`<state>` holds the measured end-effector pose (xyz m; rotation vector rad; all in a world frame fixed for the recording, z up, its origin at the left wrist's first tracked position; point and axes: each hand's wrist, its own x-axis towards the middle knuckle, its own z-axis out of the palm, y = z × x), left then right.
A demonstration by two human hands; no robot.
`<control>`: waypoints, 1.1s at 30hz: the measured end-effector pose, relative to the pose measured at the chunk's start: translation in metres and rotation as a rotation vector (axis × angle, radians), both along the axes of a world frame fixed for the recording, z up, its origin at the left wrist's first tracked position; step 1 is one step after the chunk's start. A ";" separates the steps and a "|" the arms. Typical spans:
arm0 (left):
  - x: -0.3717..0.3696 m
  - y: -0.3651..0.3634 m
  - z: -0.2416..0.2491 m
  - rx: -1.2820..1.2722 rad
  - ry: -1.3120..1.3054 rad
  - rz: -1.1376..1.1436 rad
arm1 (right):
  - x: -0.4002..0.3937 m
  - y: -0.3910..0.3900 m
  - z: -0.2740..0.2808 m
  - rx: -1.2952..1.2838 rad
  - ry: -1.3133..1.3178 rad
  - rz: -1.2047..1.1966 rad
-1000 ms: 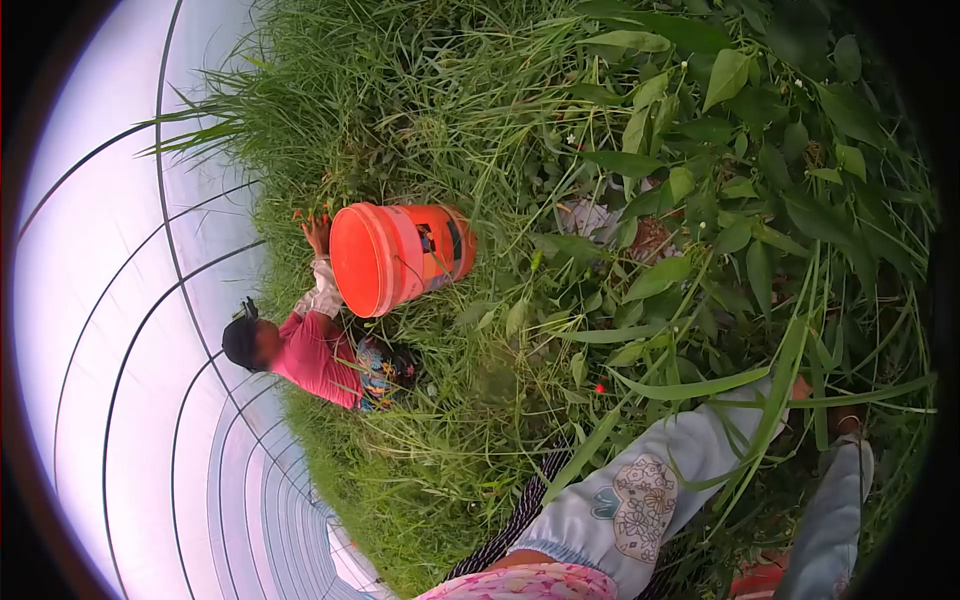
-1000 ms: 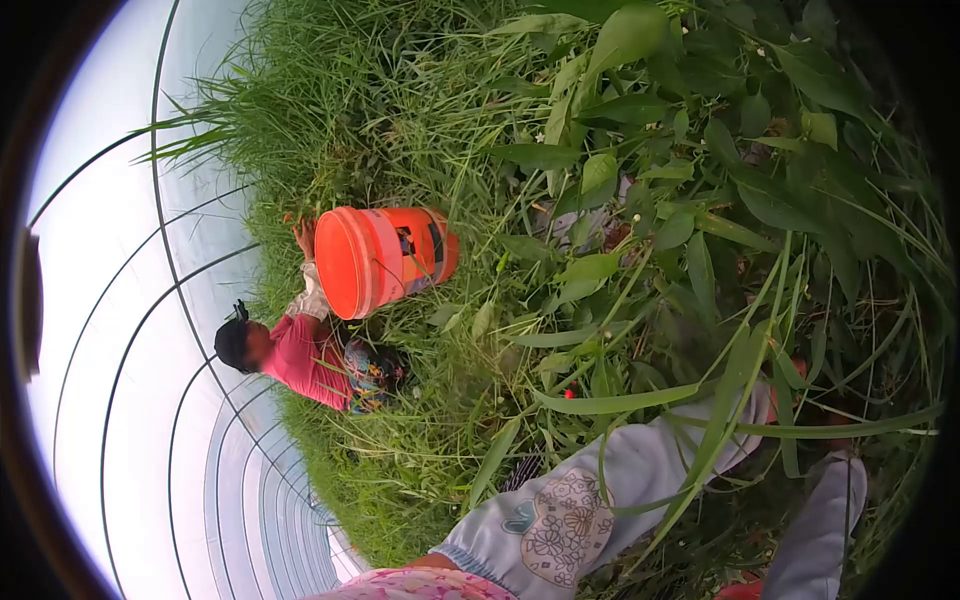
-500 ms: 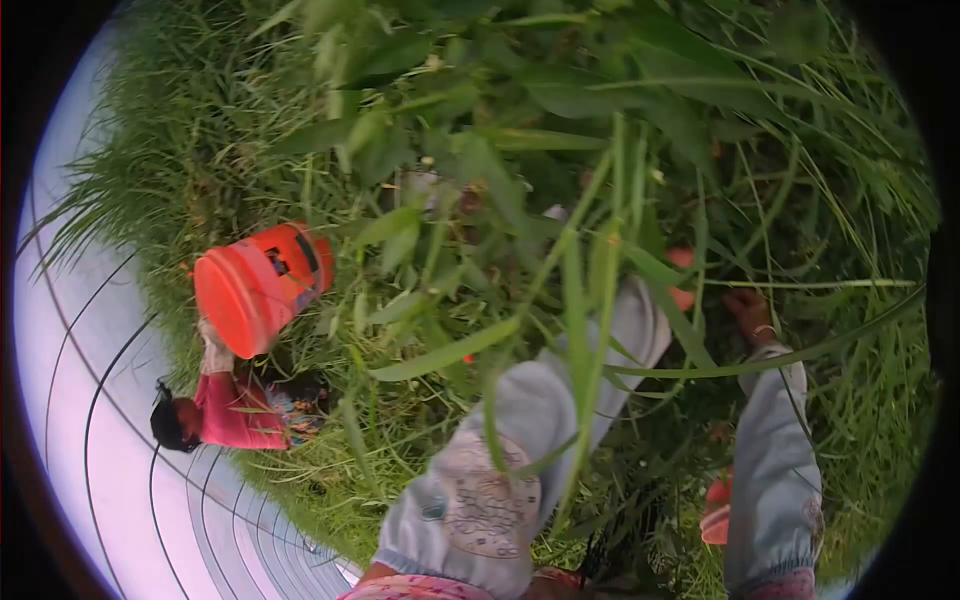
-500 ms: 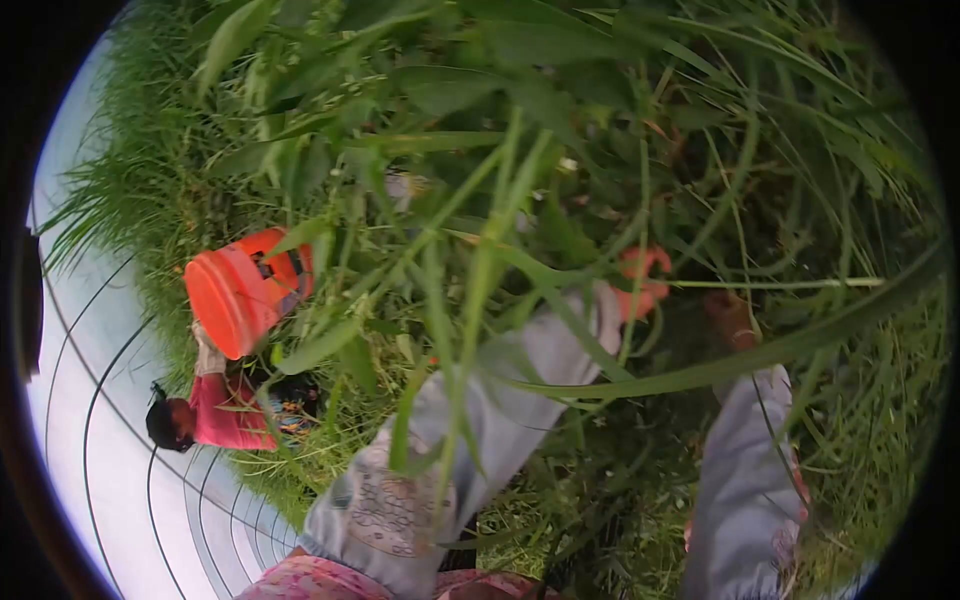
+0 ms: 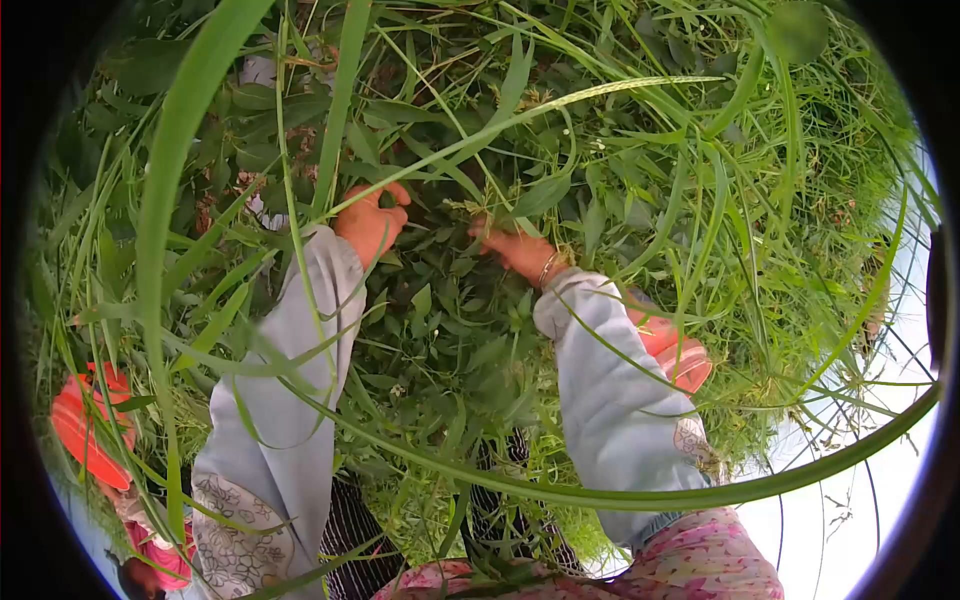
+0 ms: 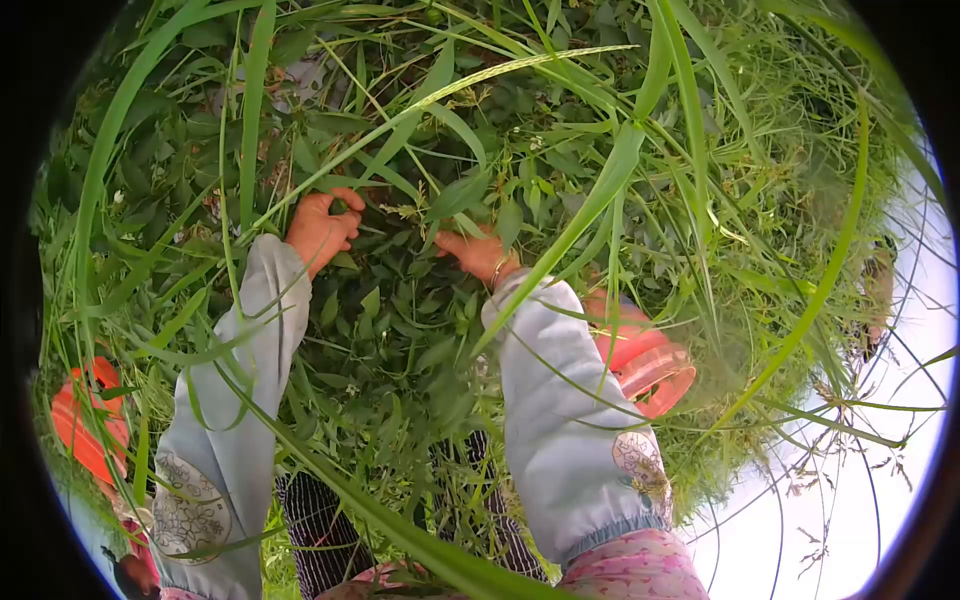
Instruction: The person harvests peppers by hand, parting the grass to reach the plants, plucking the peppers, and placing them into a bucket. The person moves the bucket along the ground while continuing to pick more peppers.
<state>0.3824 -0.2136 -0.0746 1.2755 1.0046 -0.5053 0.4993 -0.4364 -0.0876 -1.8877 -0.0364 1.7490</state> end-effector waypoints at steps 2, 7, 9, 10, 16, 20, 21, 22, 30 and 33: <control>0.004 -0.012 -0.011 0.129 -0.015 -0.214 | -0.014 -0.015 -0.016 0.286 -0.522 0.406; 0.015 -0.051 -0.039 0.427 -0.091 -0.657 | -0.044 -0.017 -0.008 0.411 -0.250 -0.149; 0.026 -0.054 -0.040 0.335 -0.013 -0.762 | -0.051 -0.017 -0.007 0.405 -0.232 -0.216; 0.026 -0.060 -0.037 0.384 -0.020 -0.753 | -0.056 -0.016 -0.005 0.401 -0.245 -0.265; 0.000 -0.059 -0.001 0.511 -0.142 -0.802 | -0.052 -0.020 0.016 0.235 0.008 -0.421; -0.019 -0.071 0.019 0.505 -0.211 -0.913 | -0.032 -0.014 0.019 0.110 0.090 -0.422; -0.019 -0.074 0.024 0.524 -0.215 -0.944 | -0.032 -0.008 0.022 0.106 0.060 -0.366; -0.018 -0.076 0.029 0.538 -0.219 -0.972 | -0.033 0.000 0.028 0.097 0.031 -0.308; -0.034 -0.097 0.053 0.514 -0.267 -0.920 | -0.079 0.003 -0.003 0.073 -0.280 -0.494; -0.043 -0.094 0.064 0.386 -0.301 -0.934 | -0.085 0.003 -0.014 0.119 -0.256 -0.610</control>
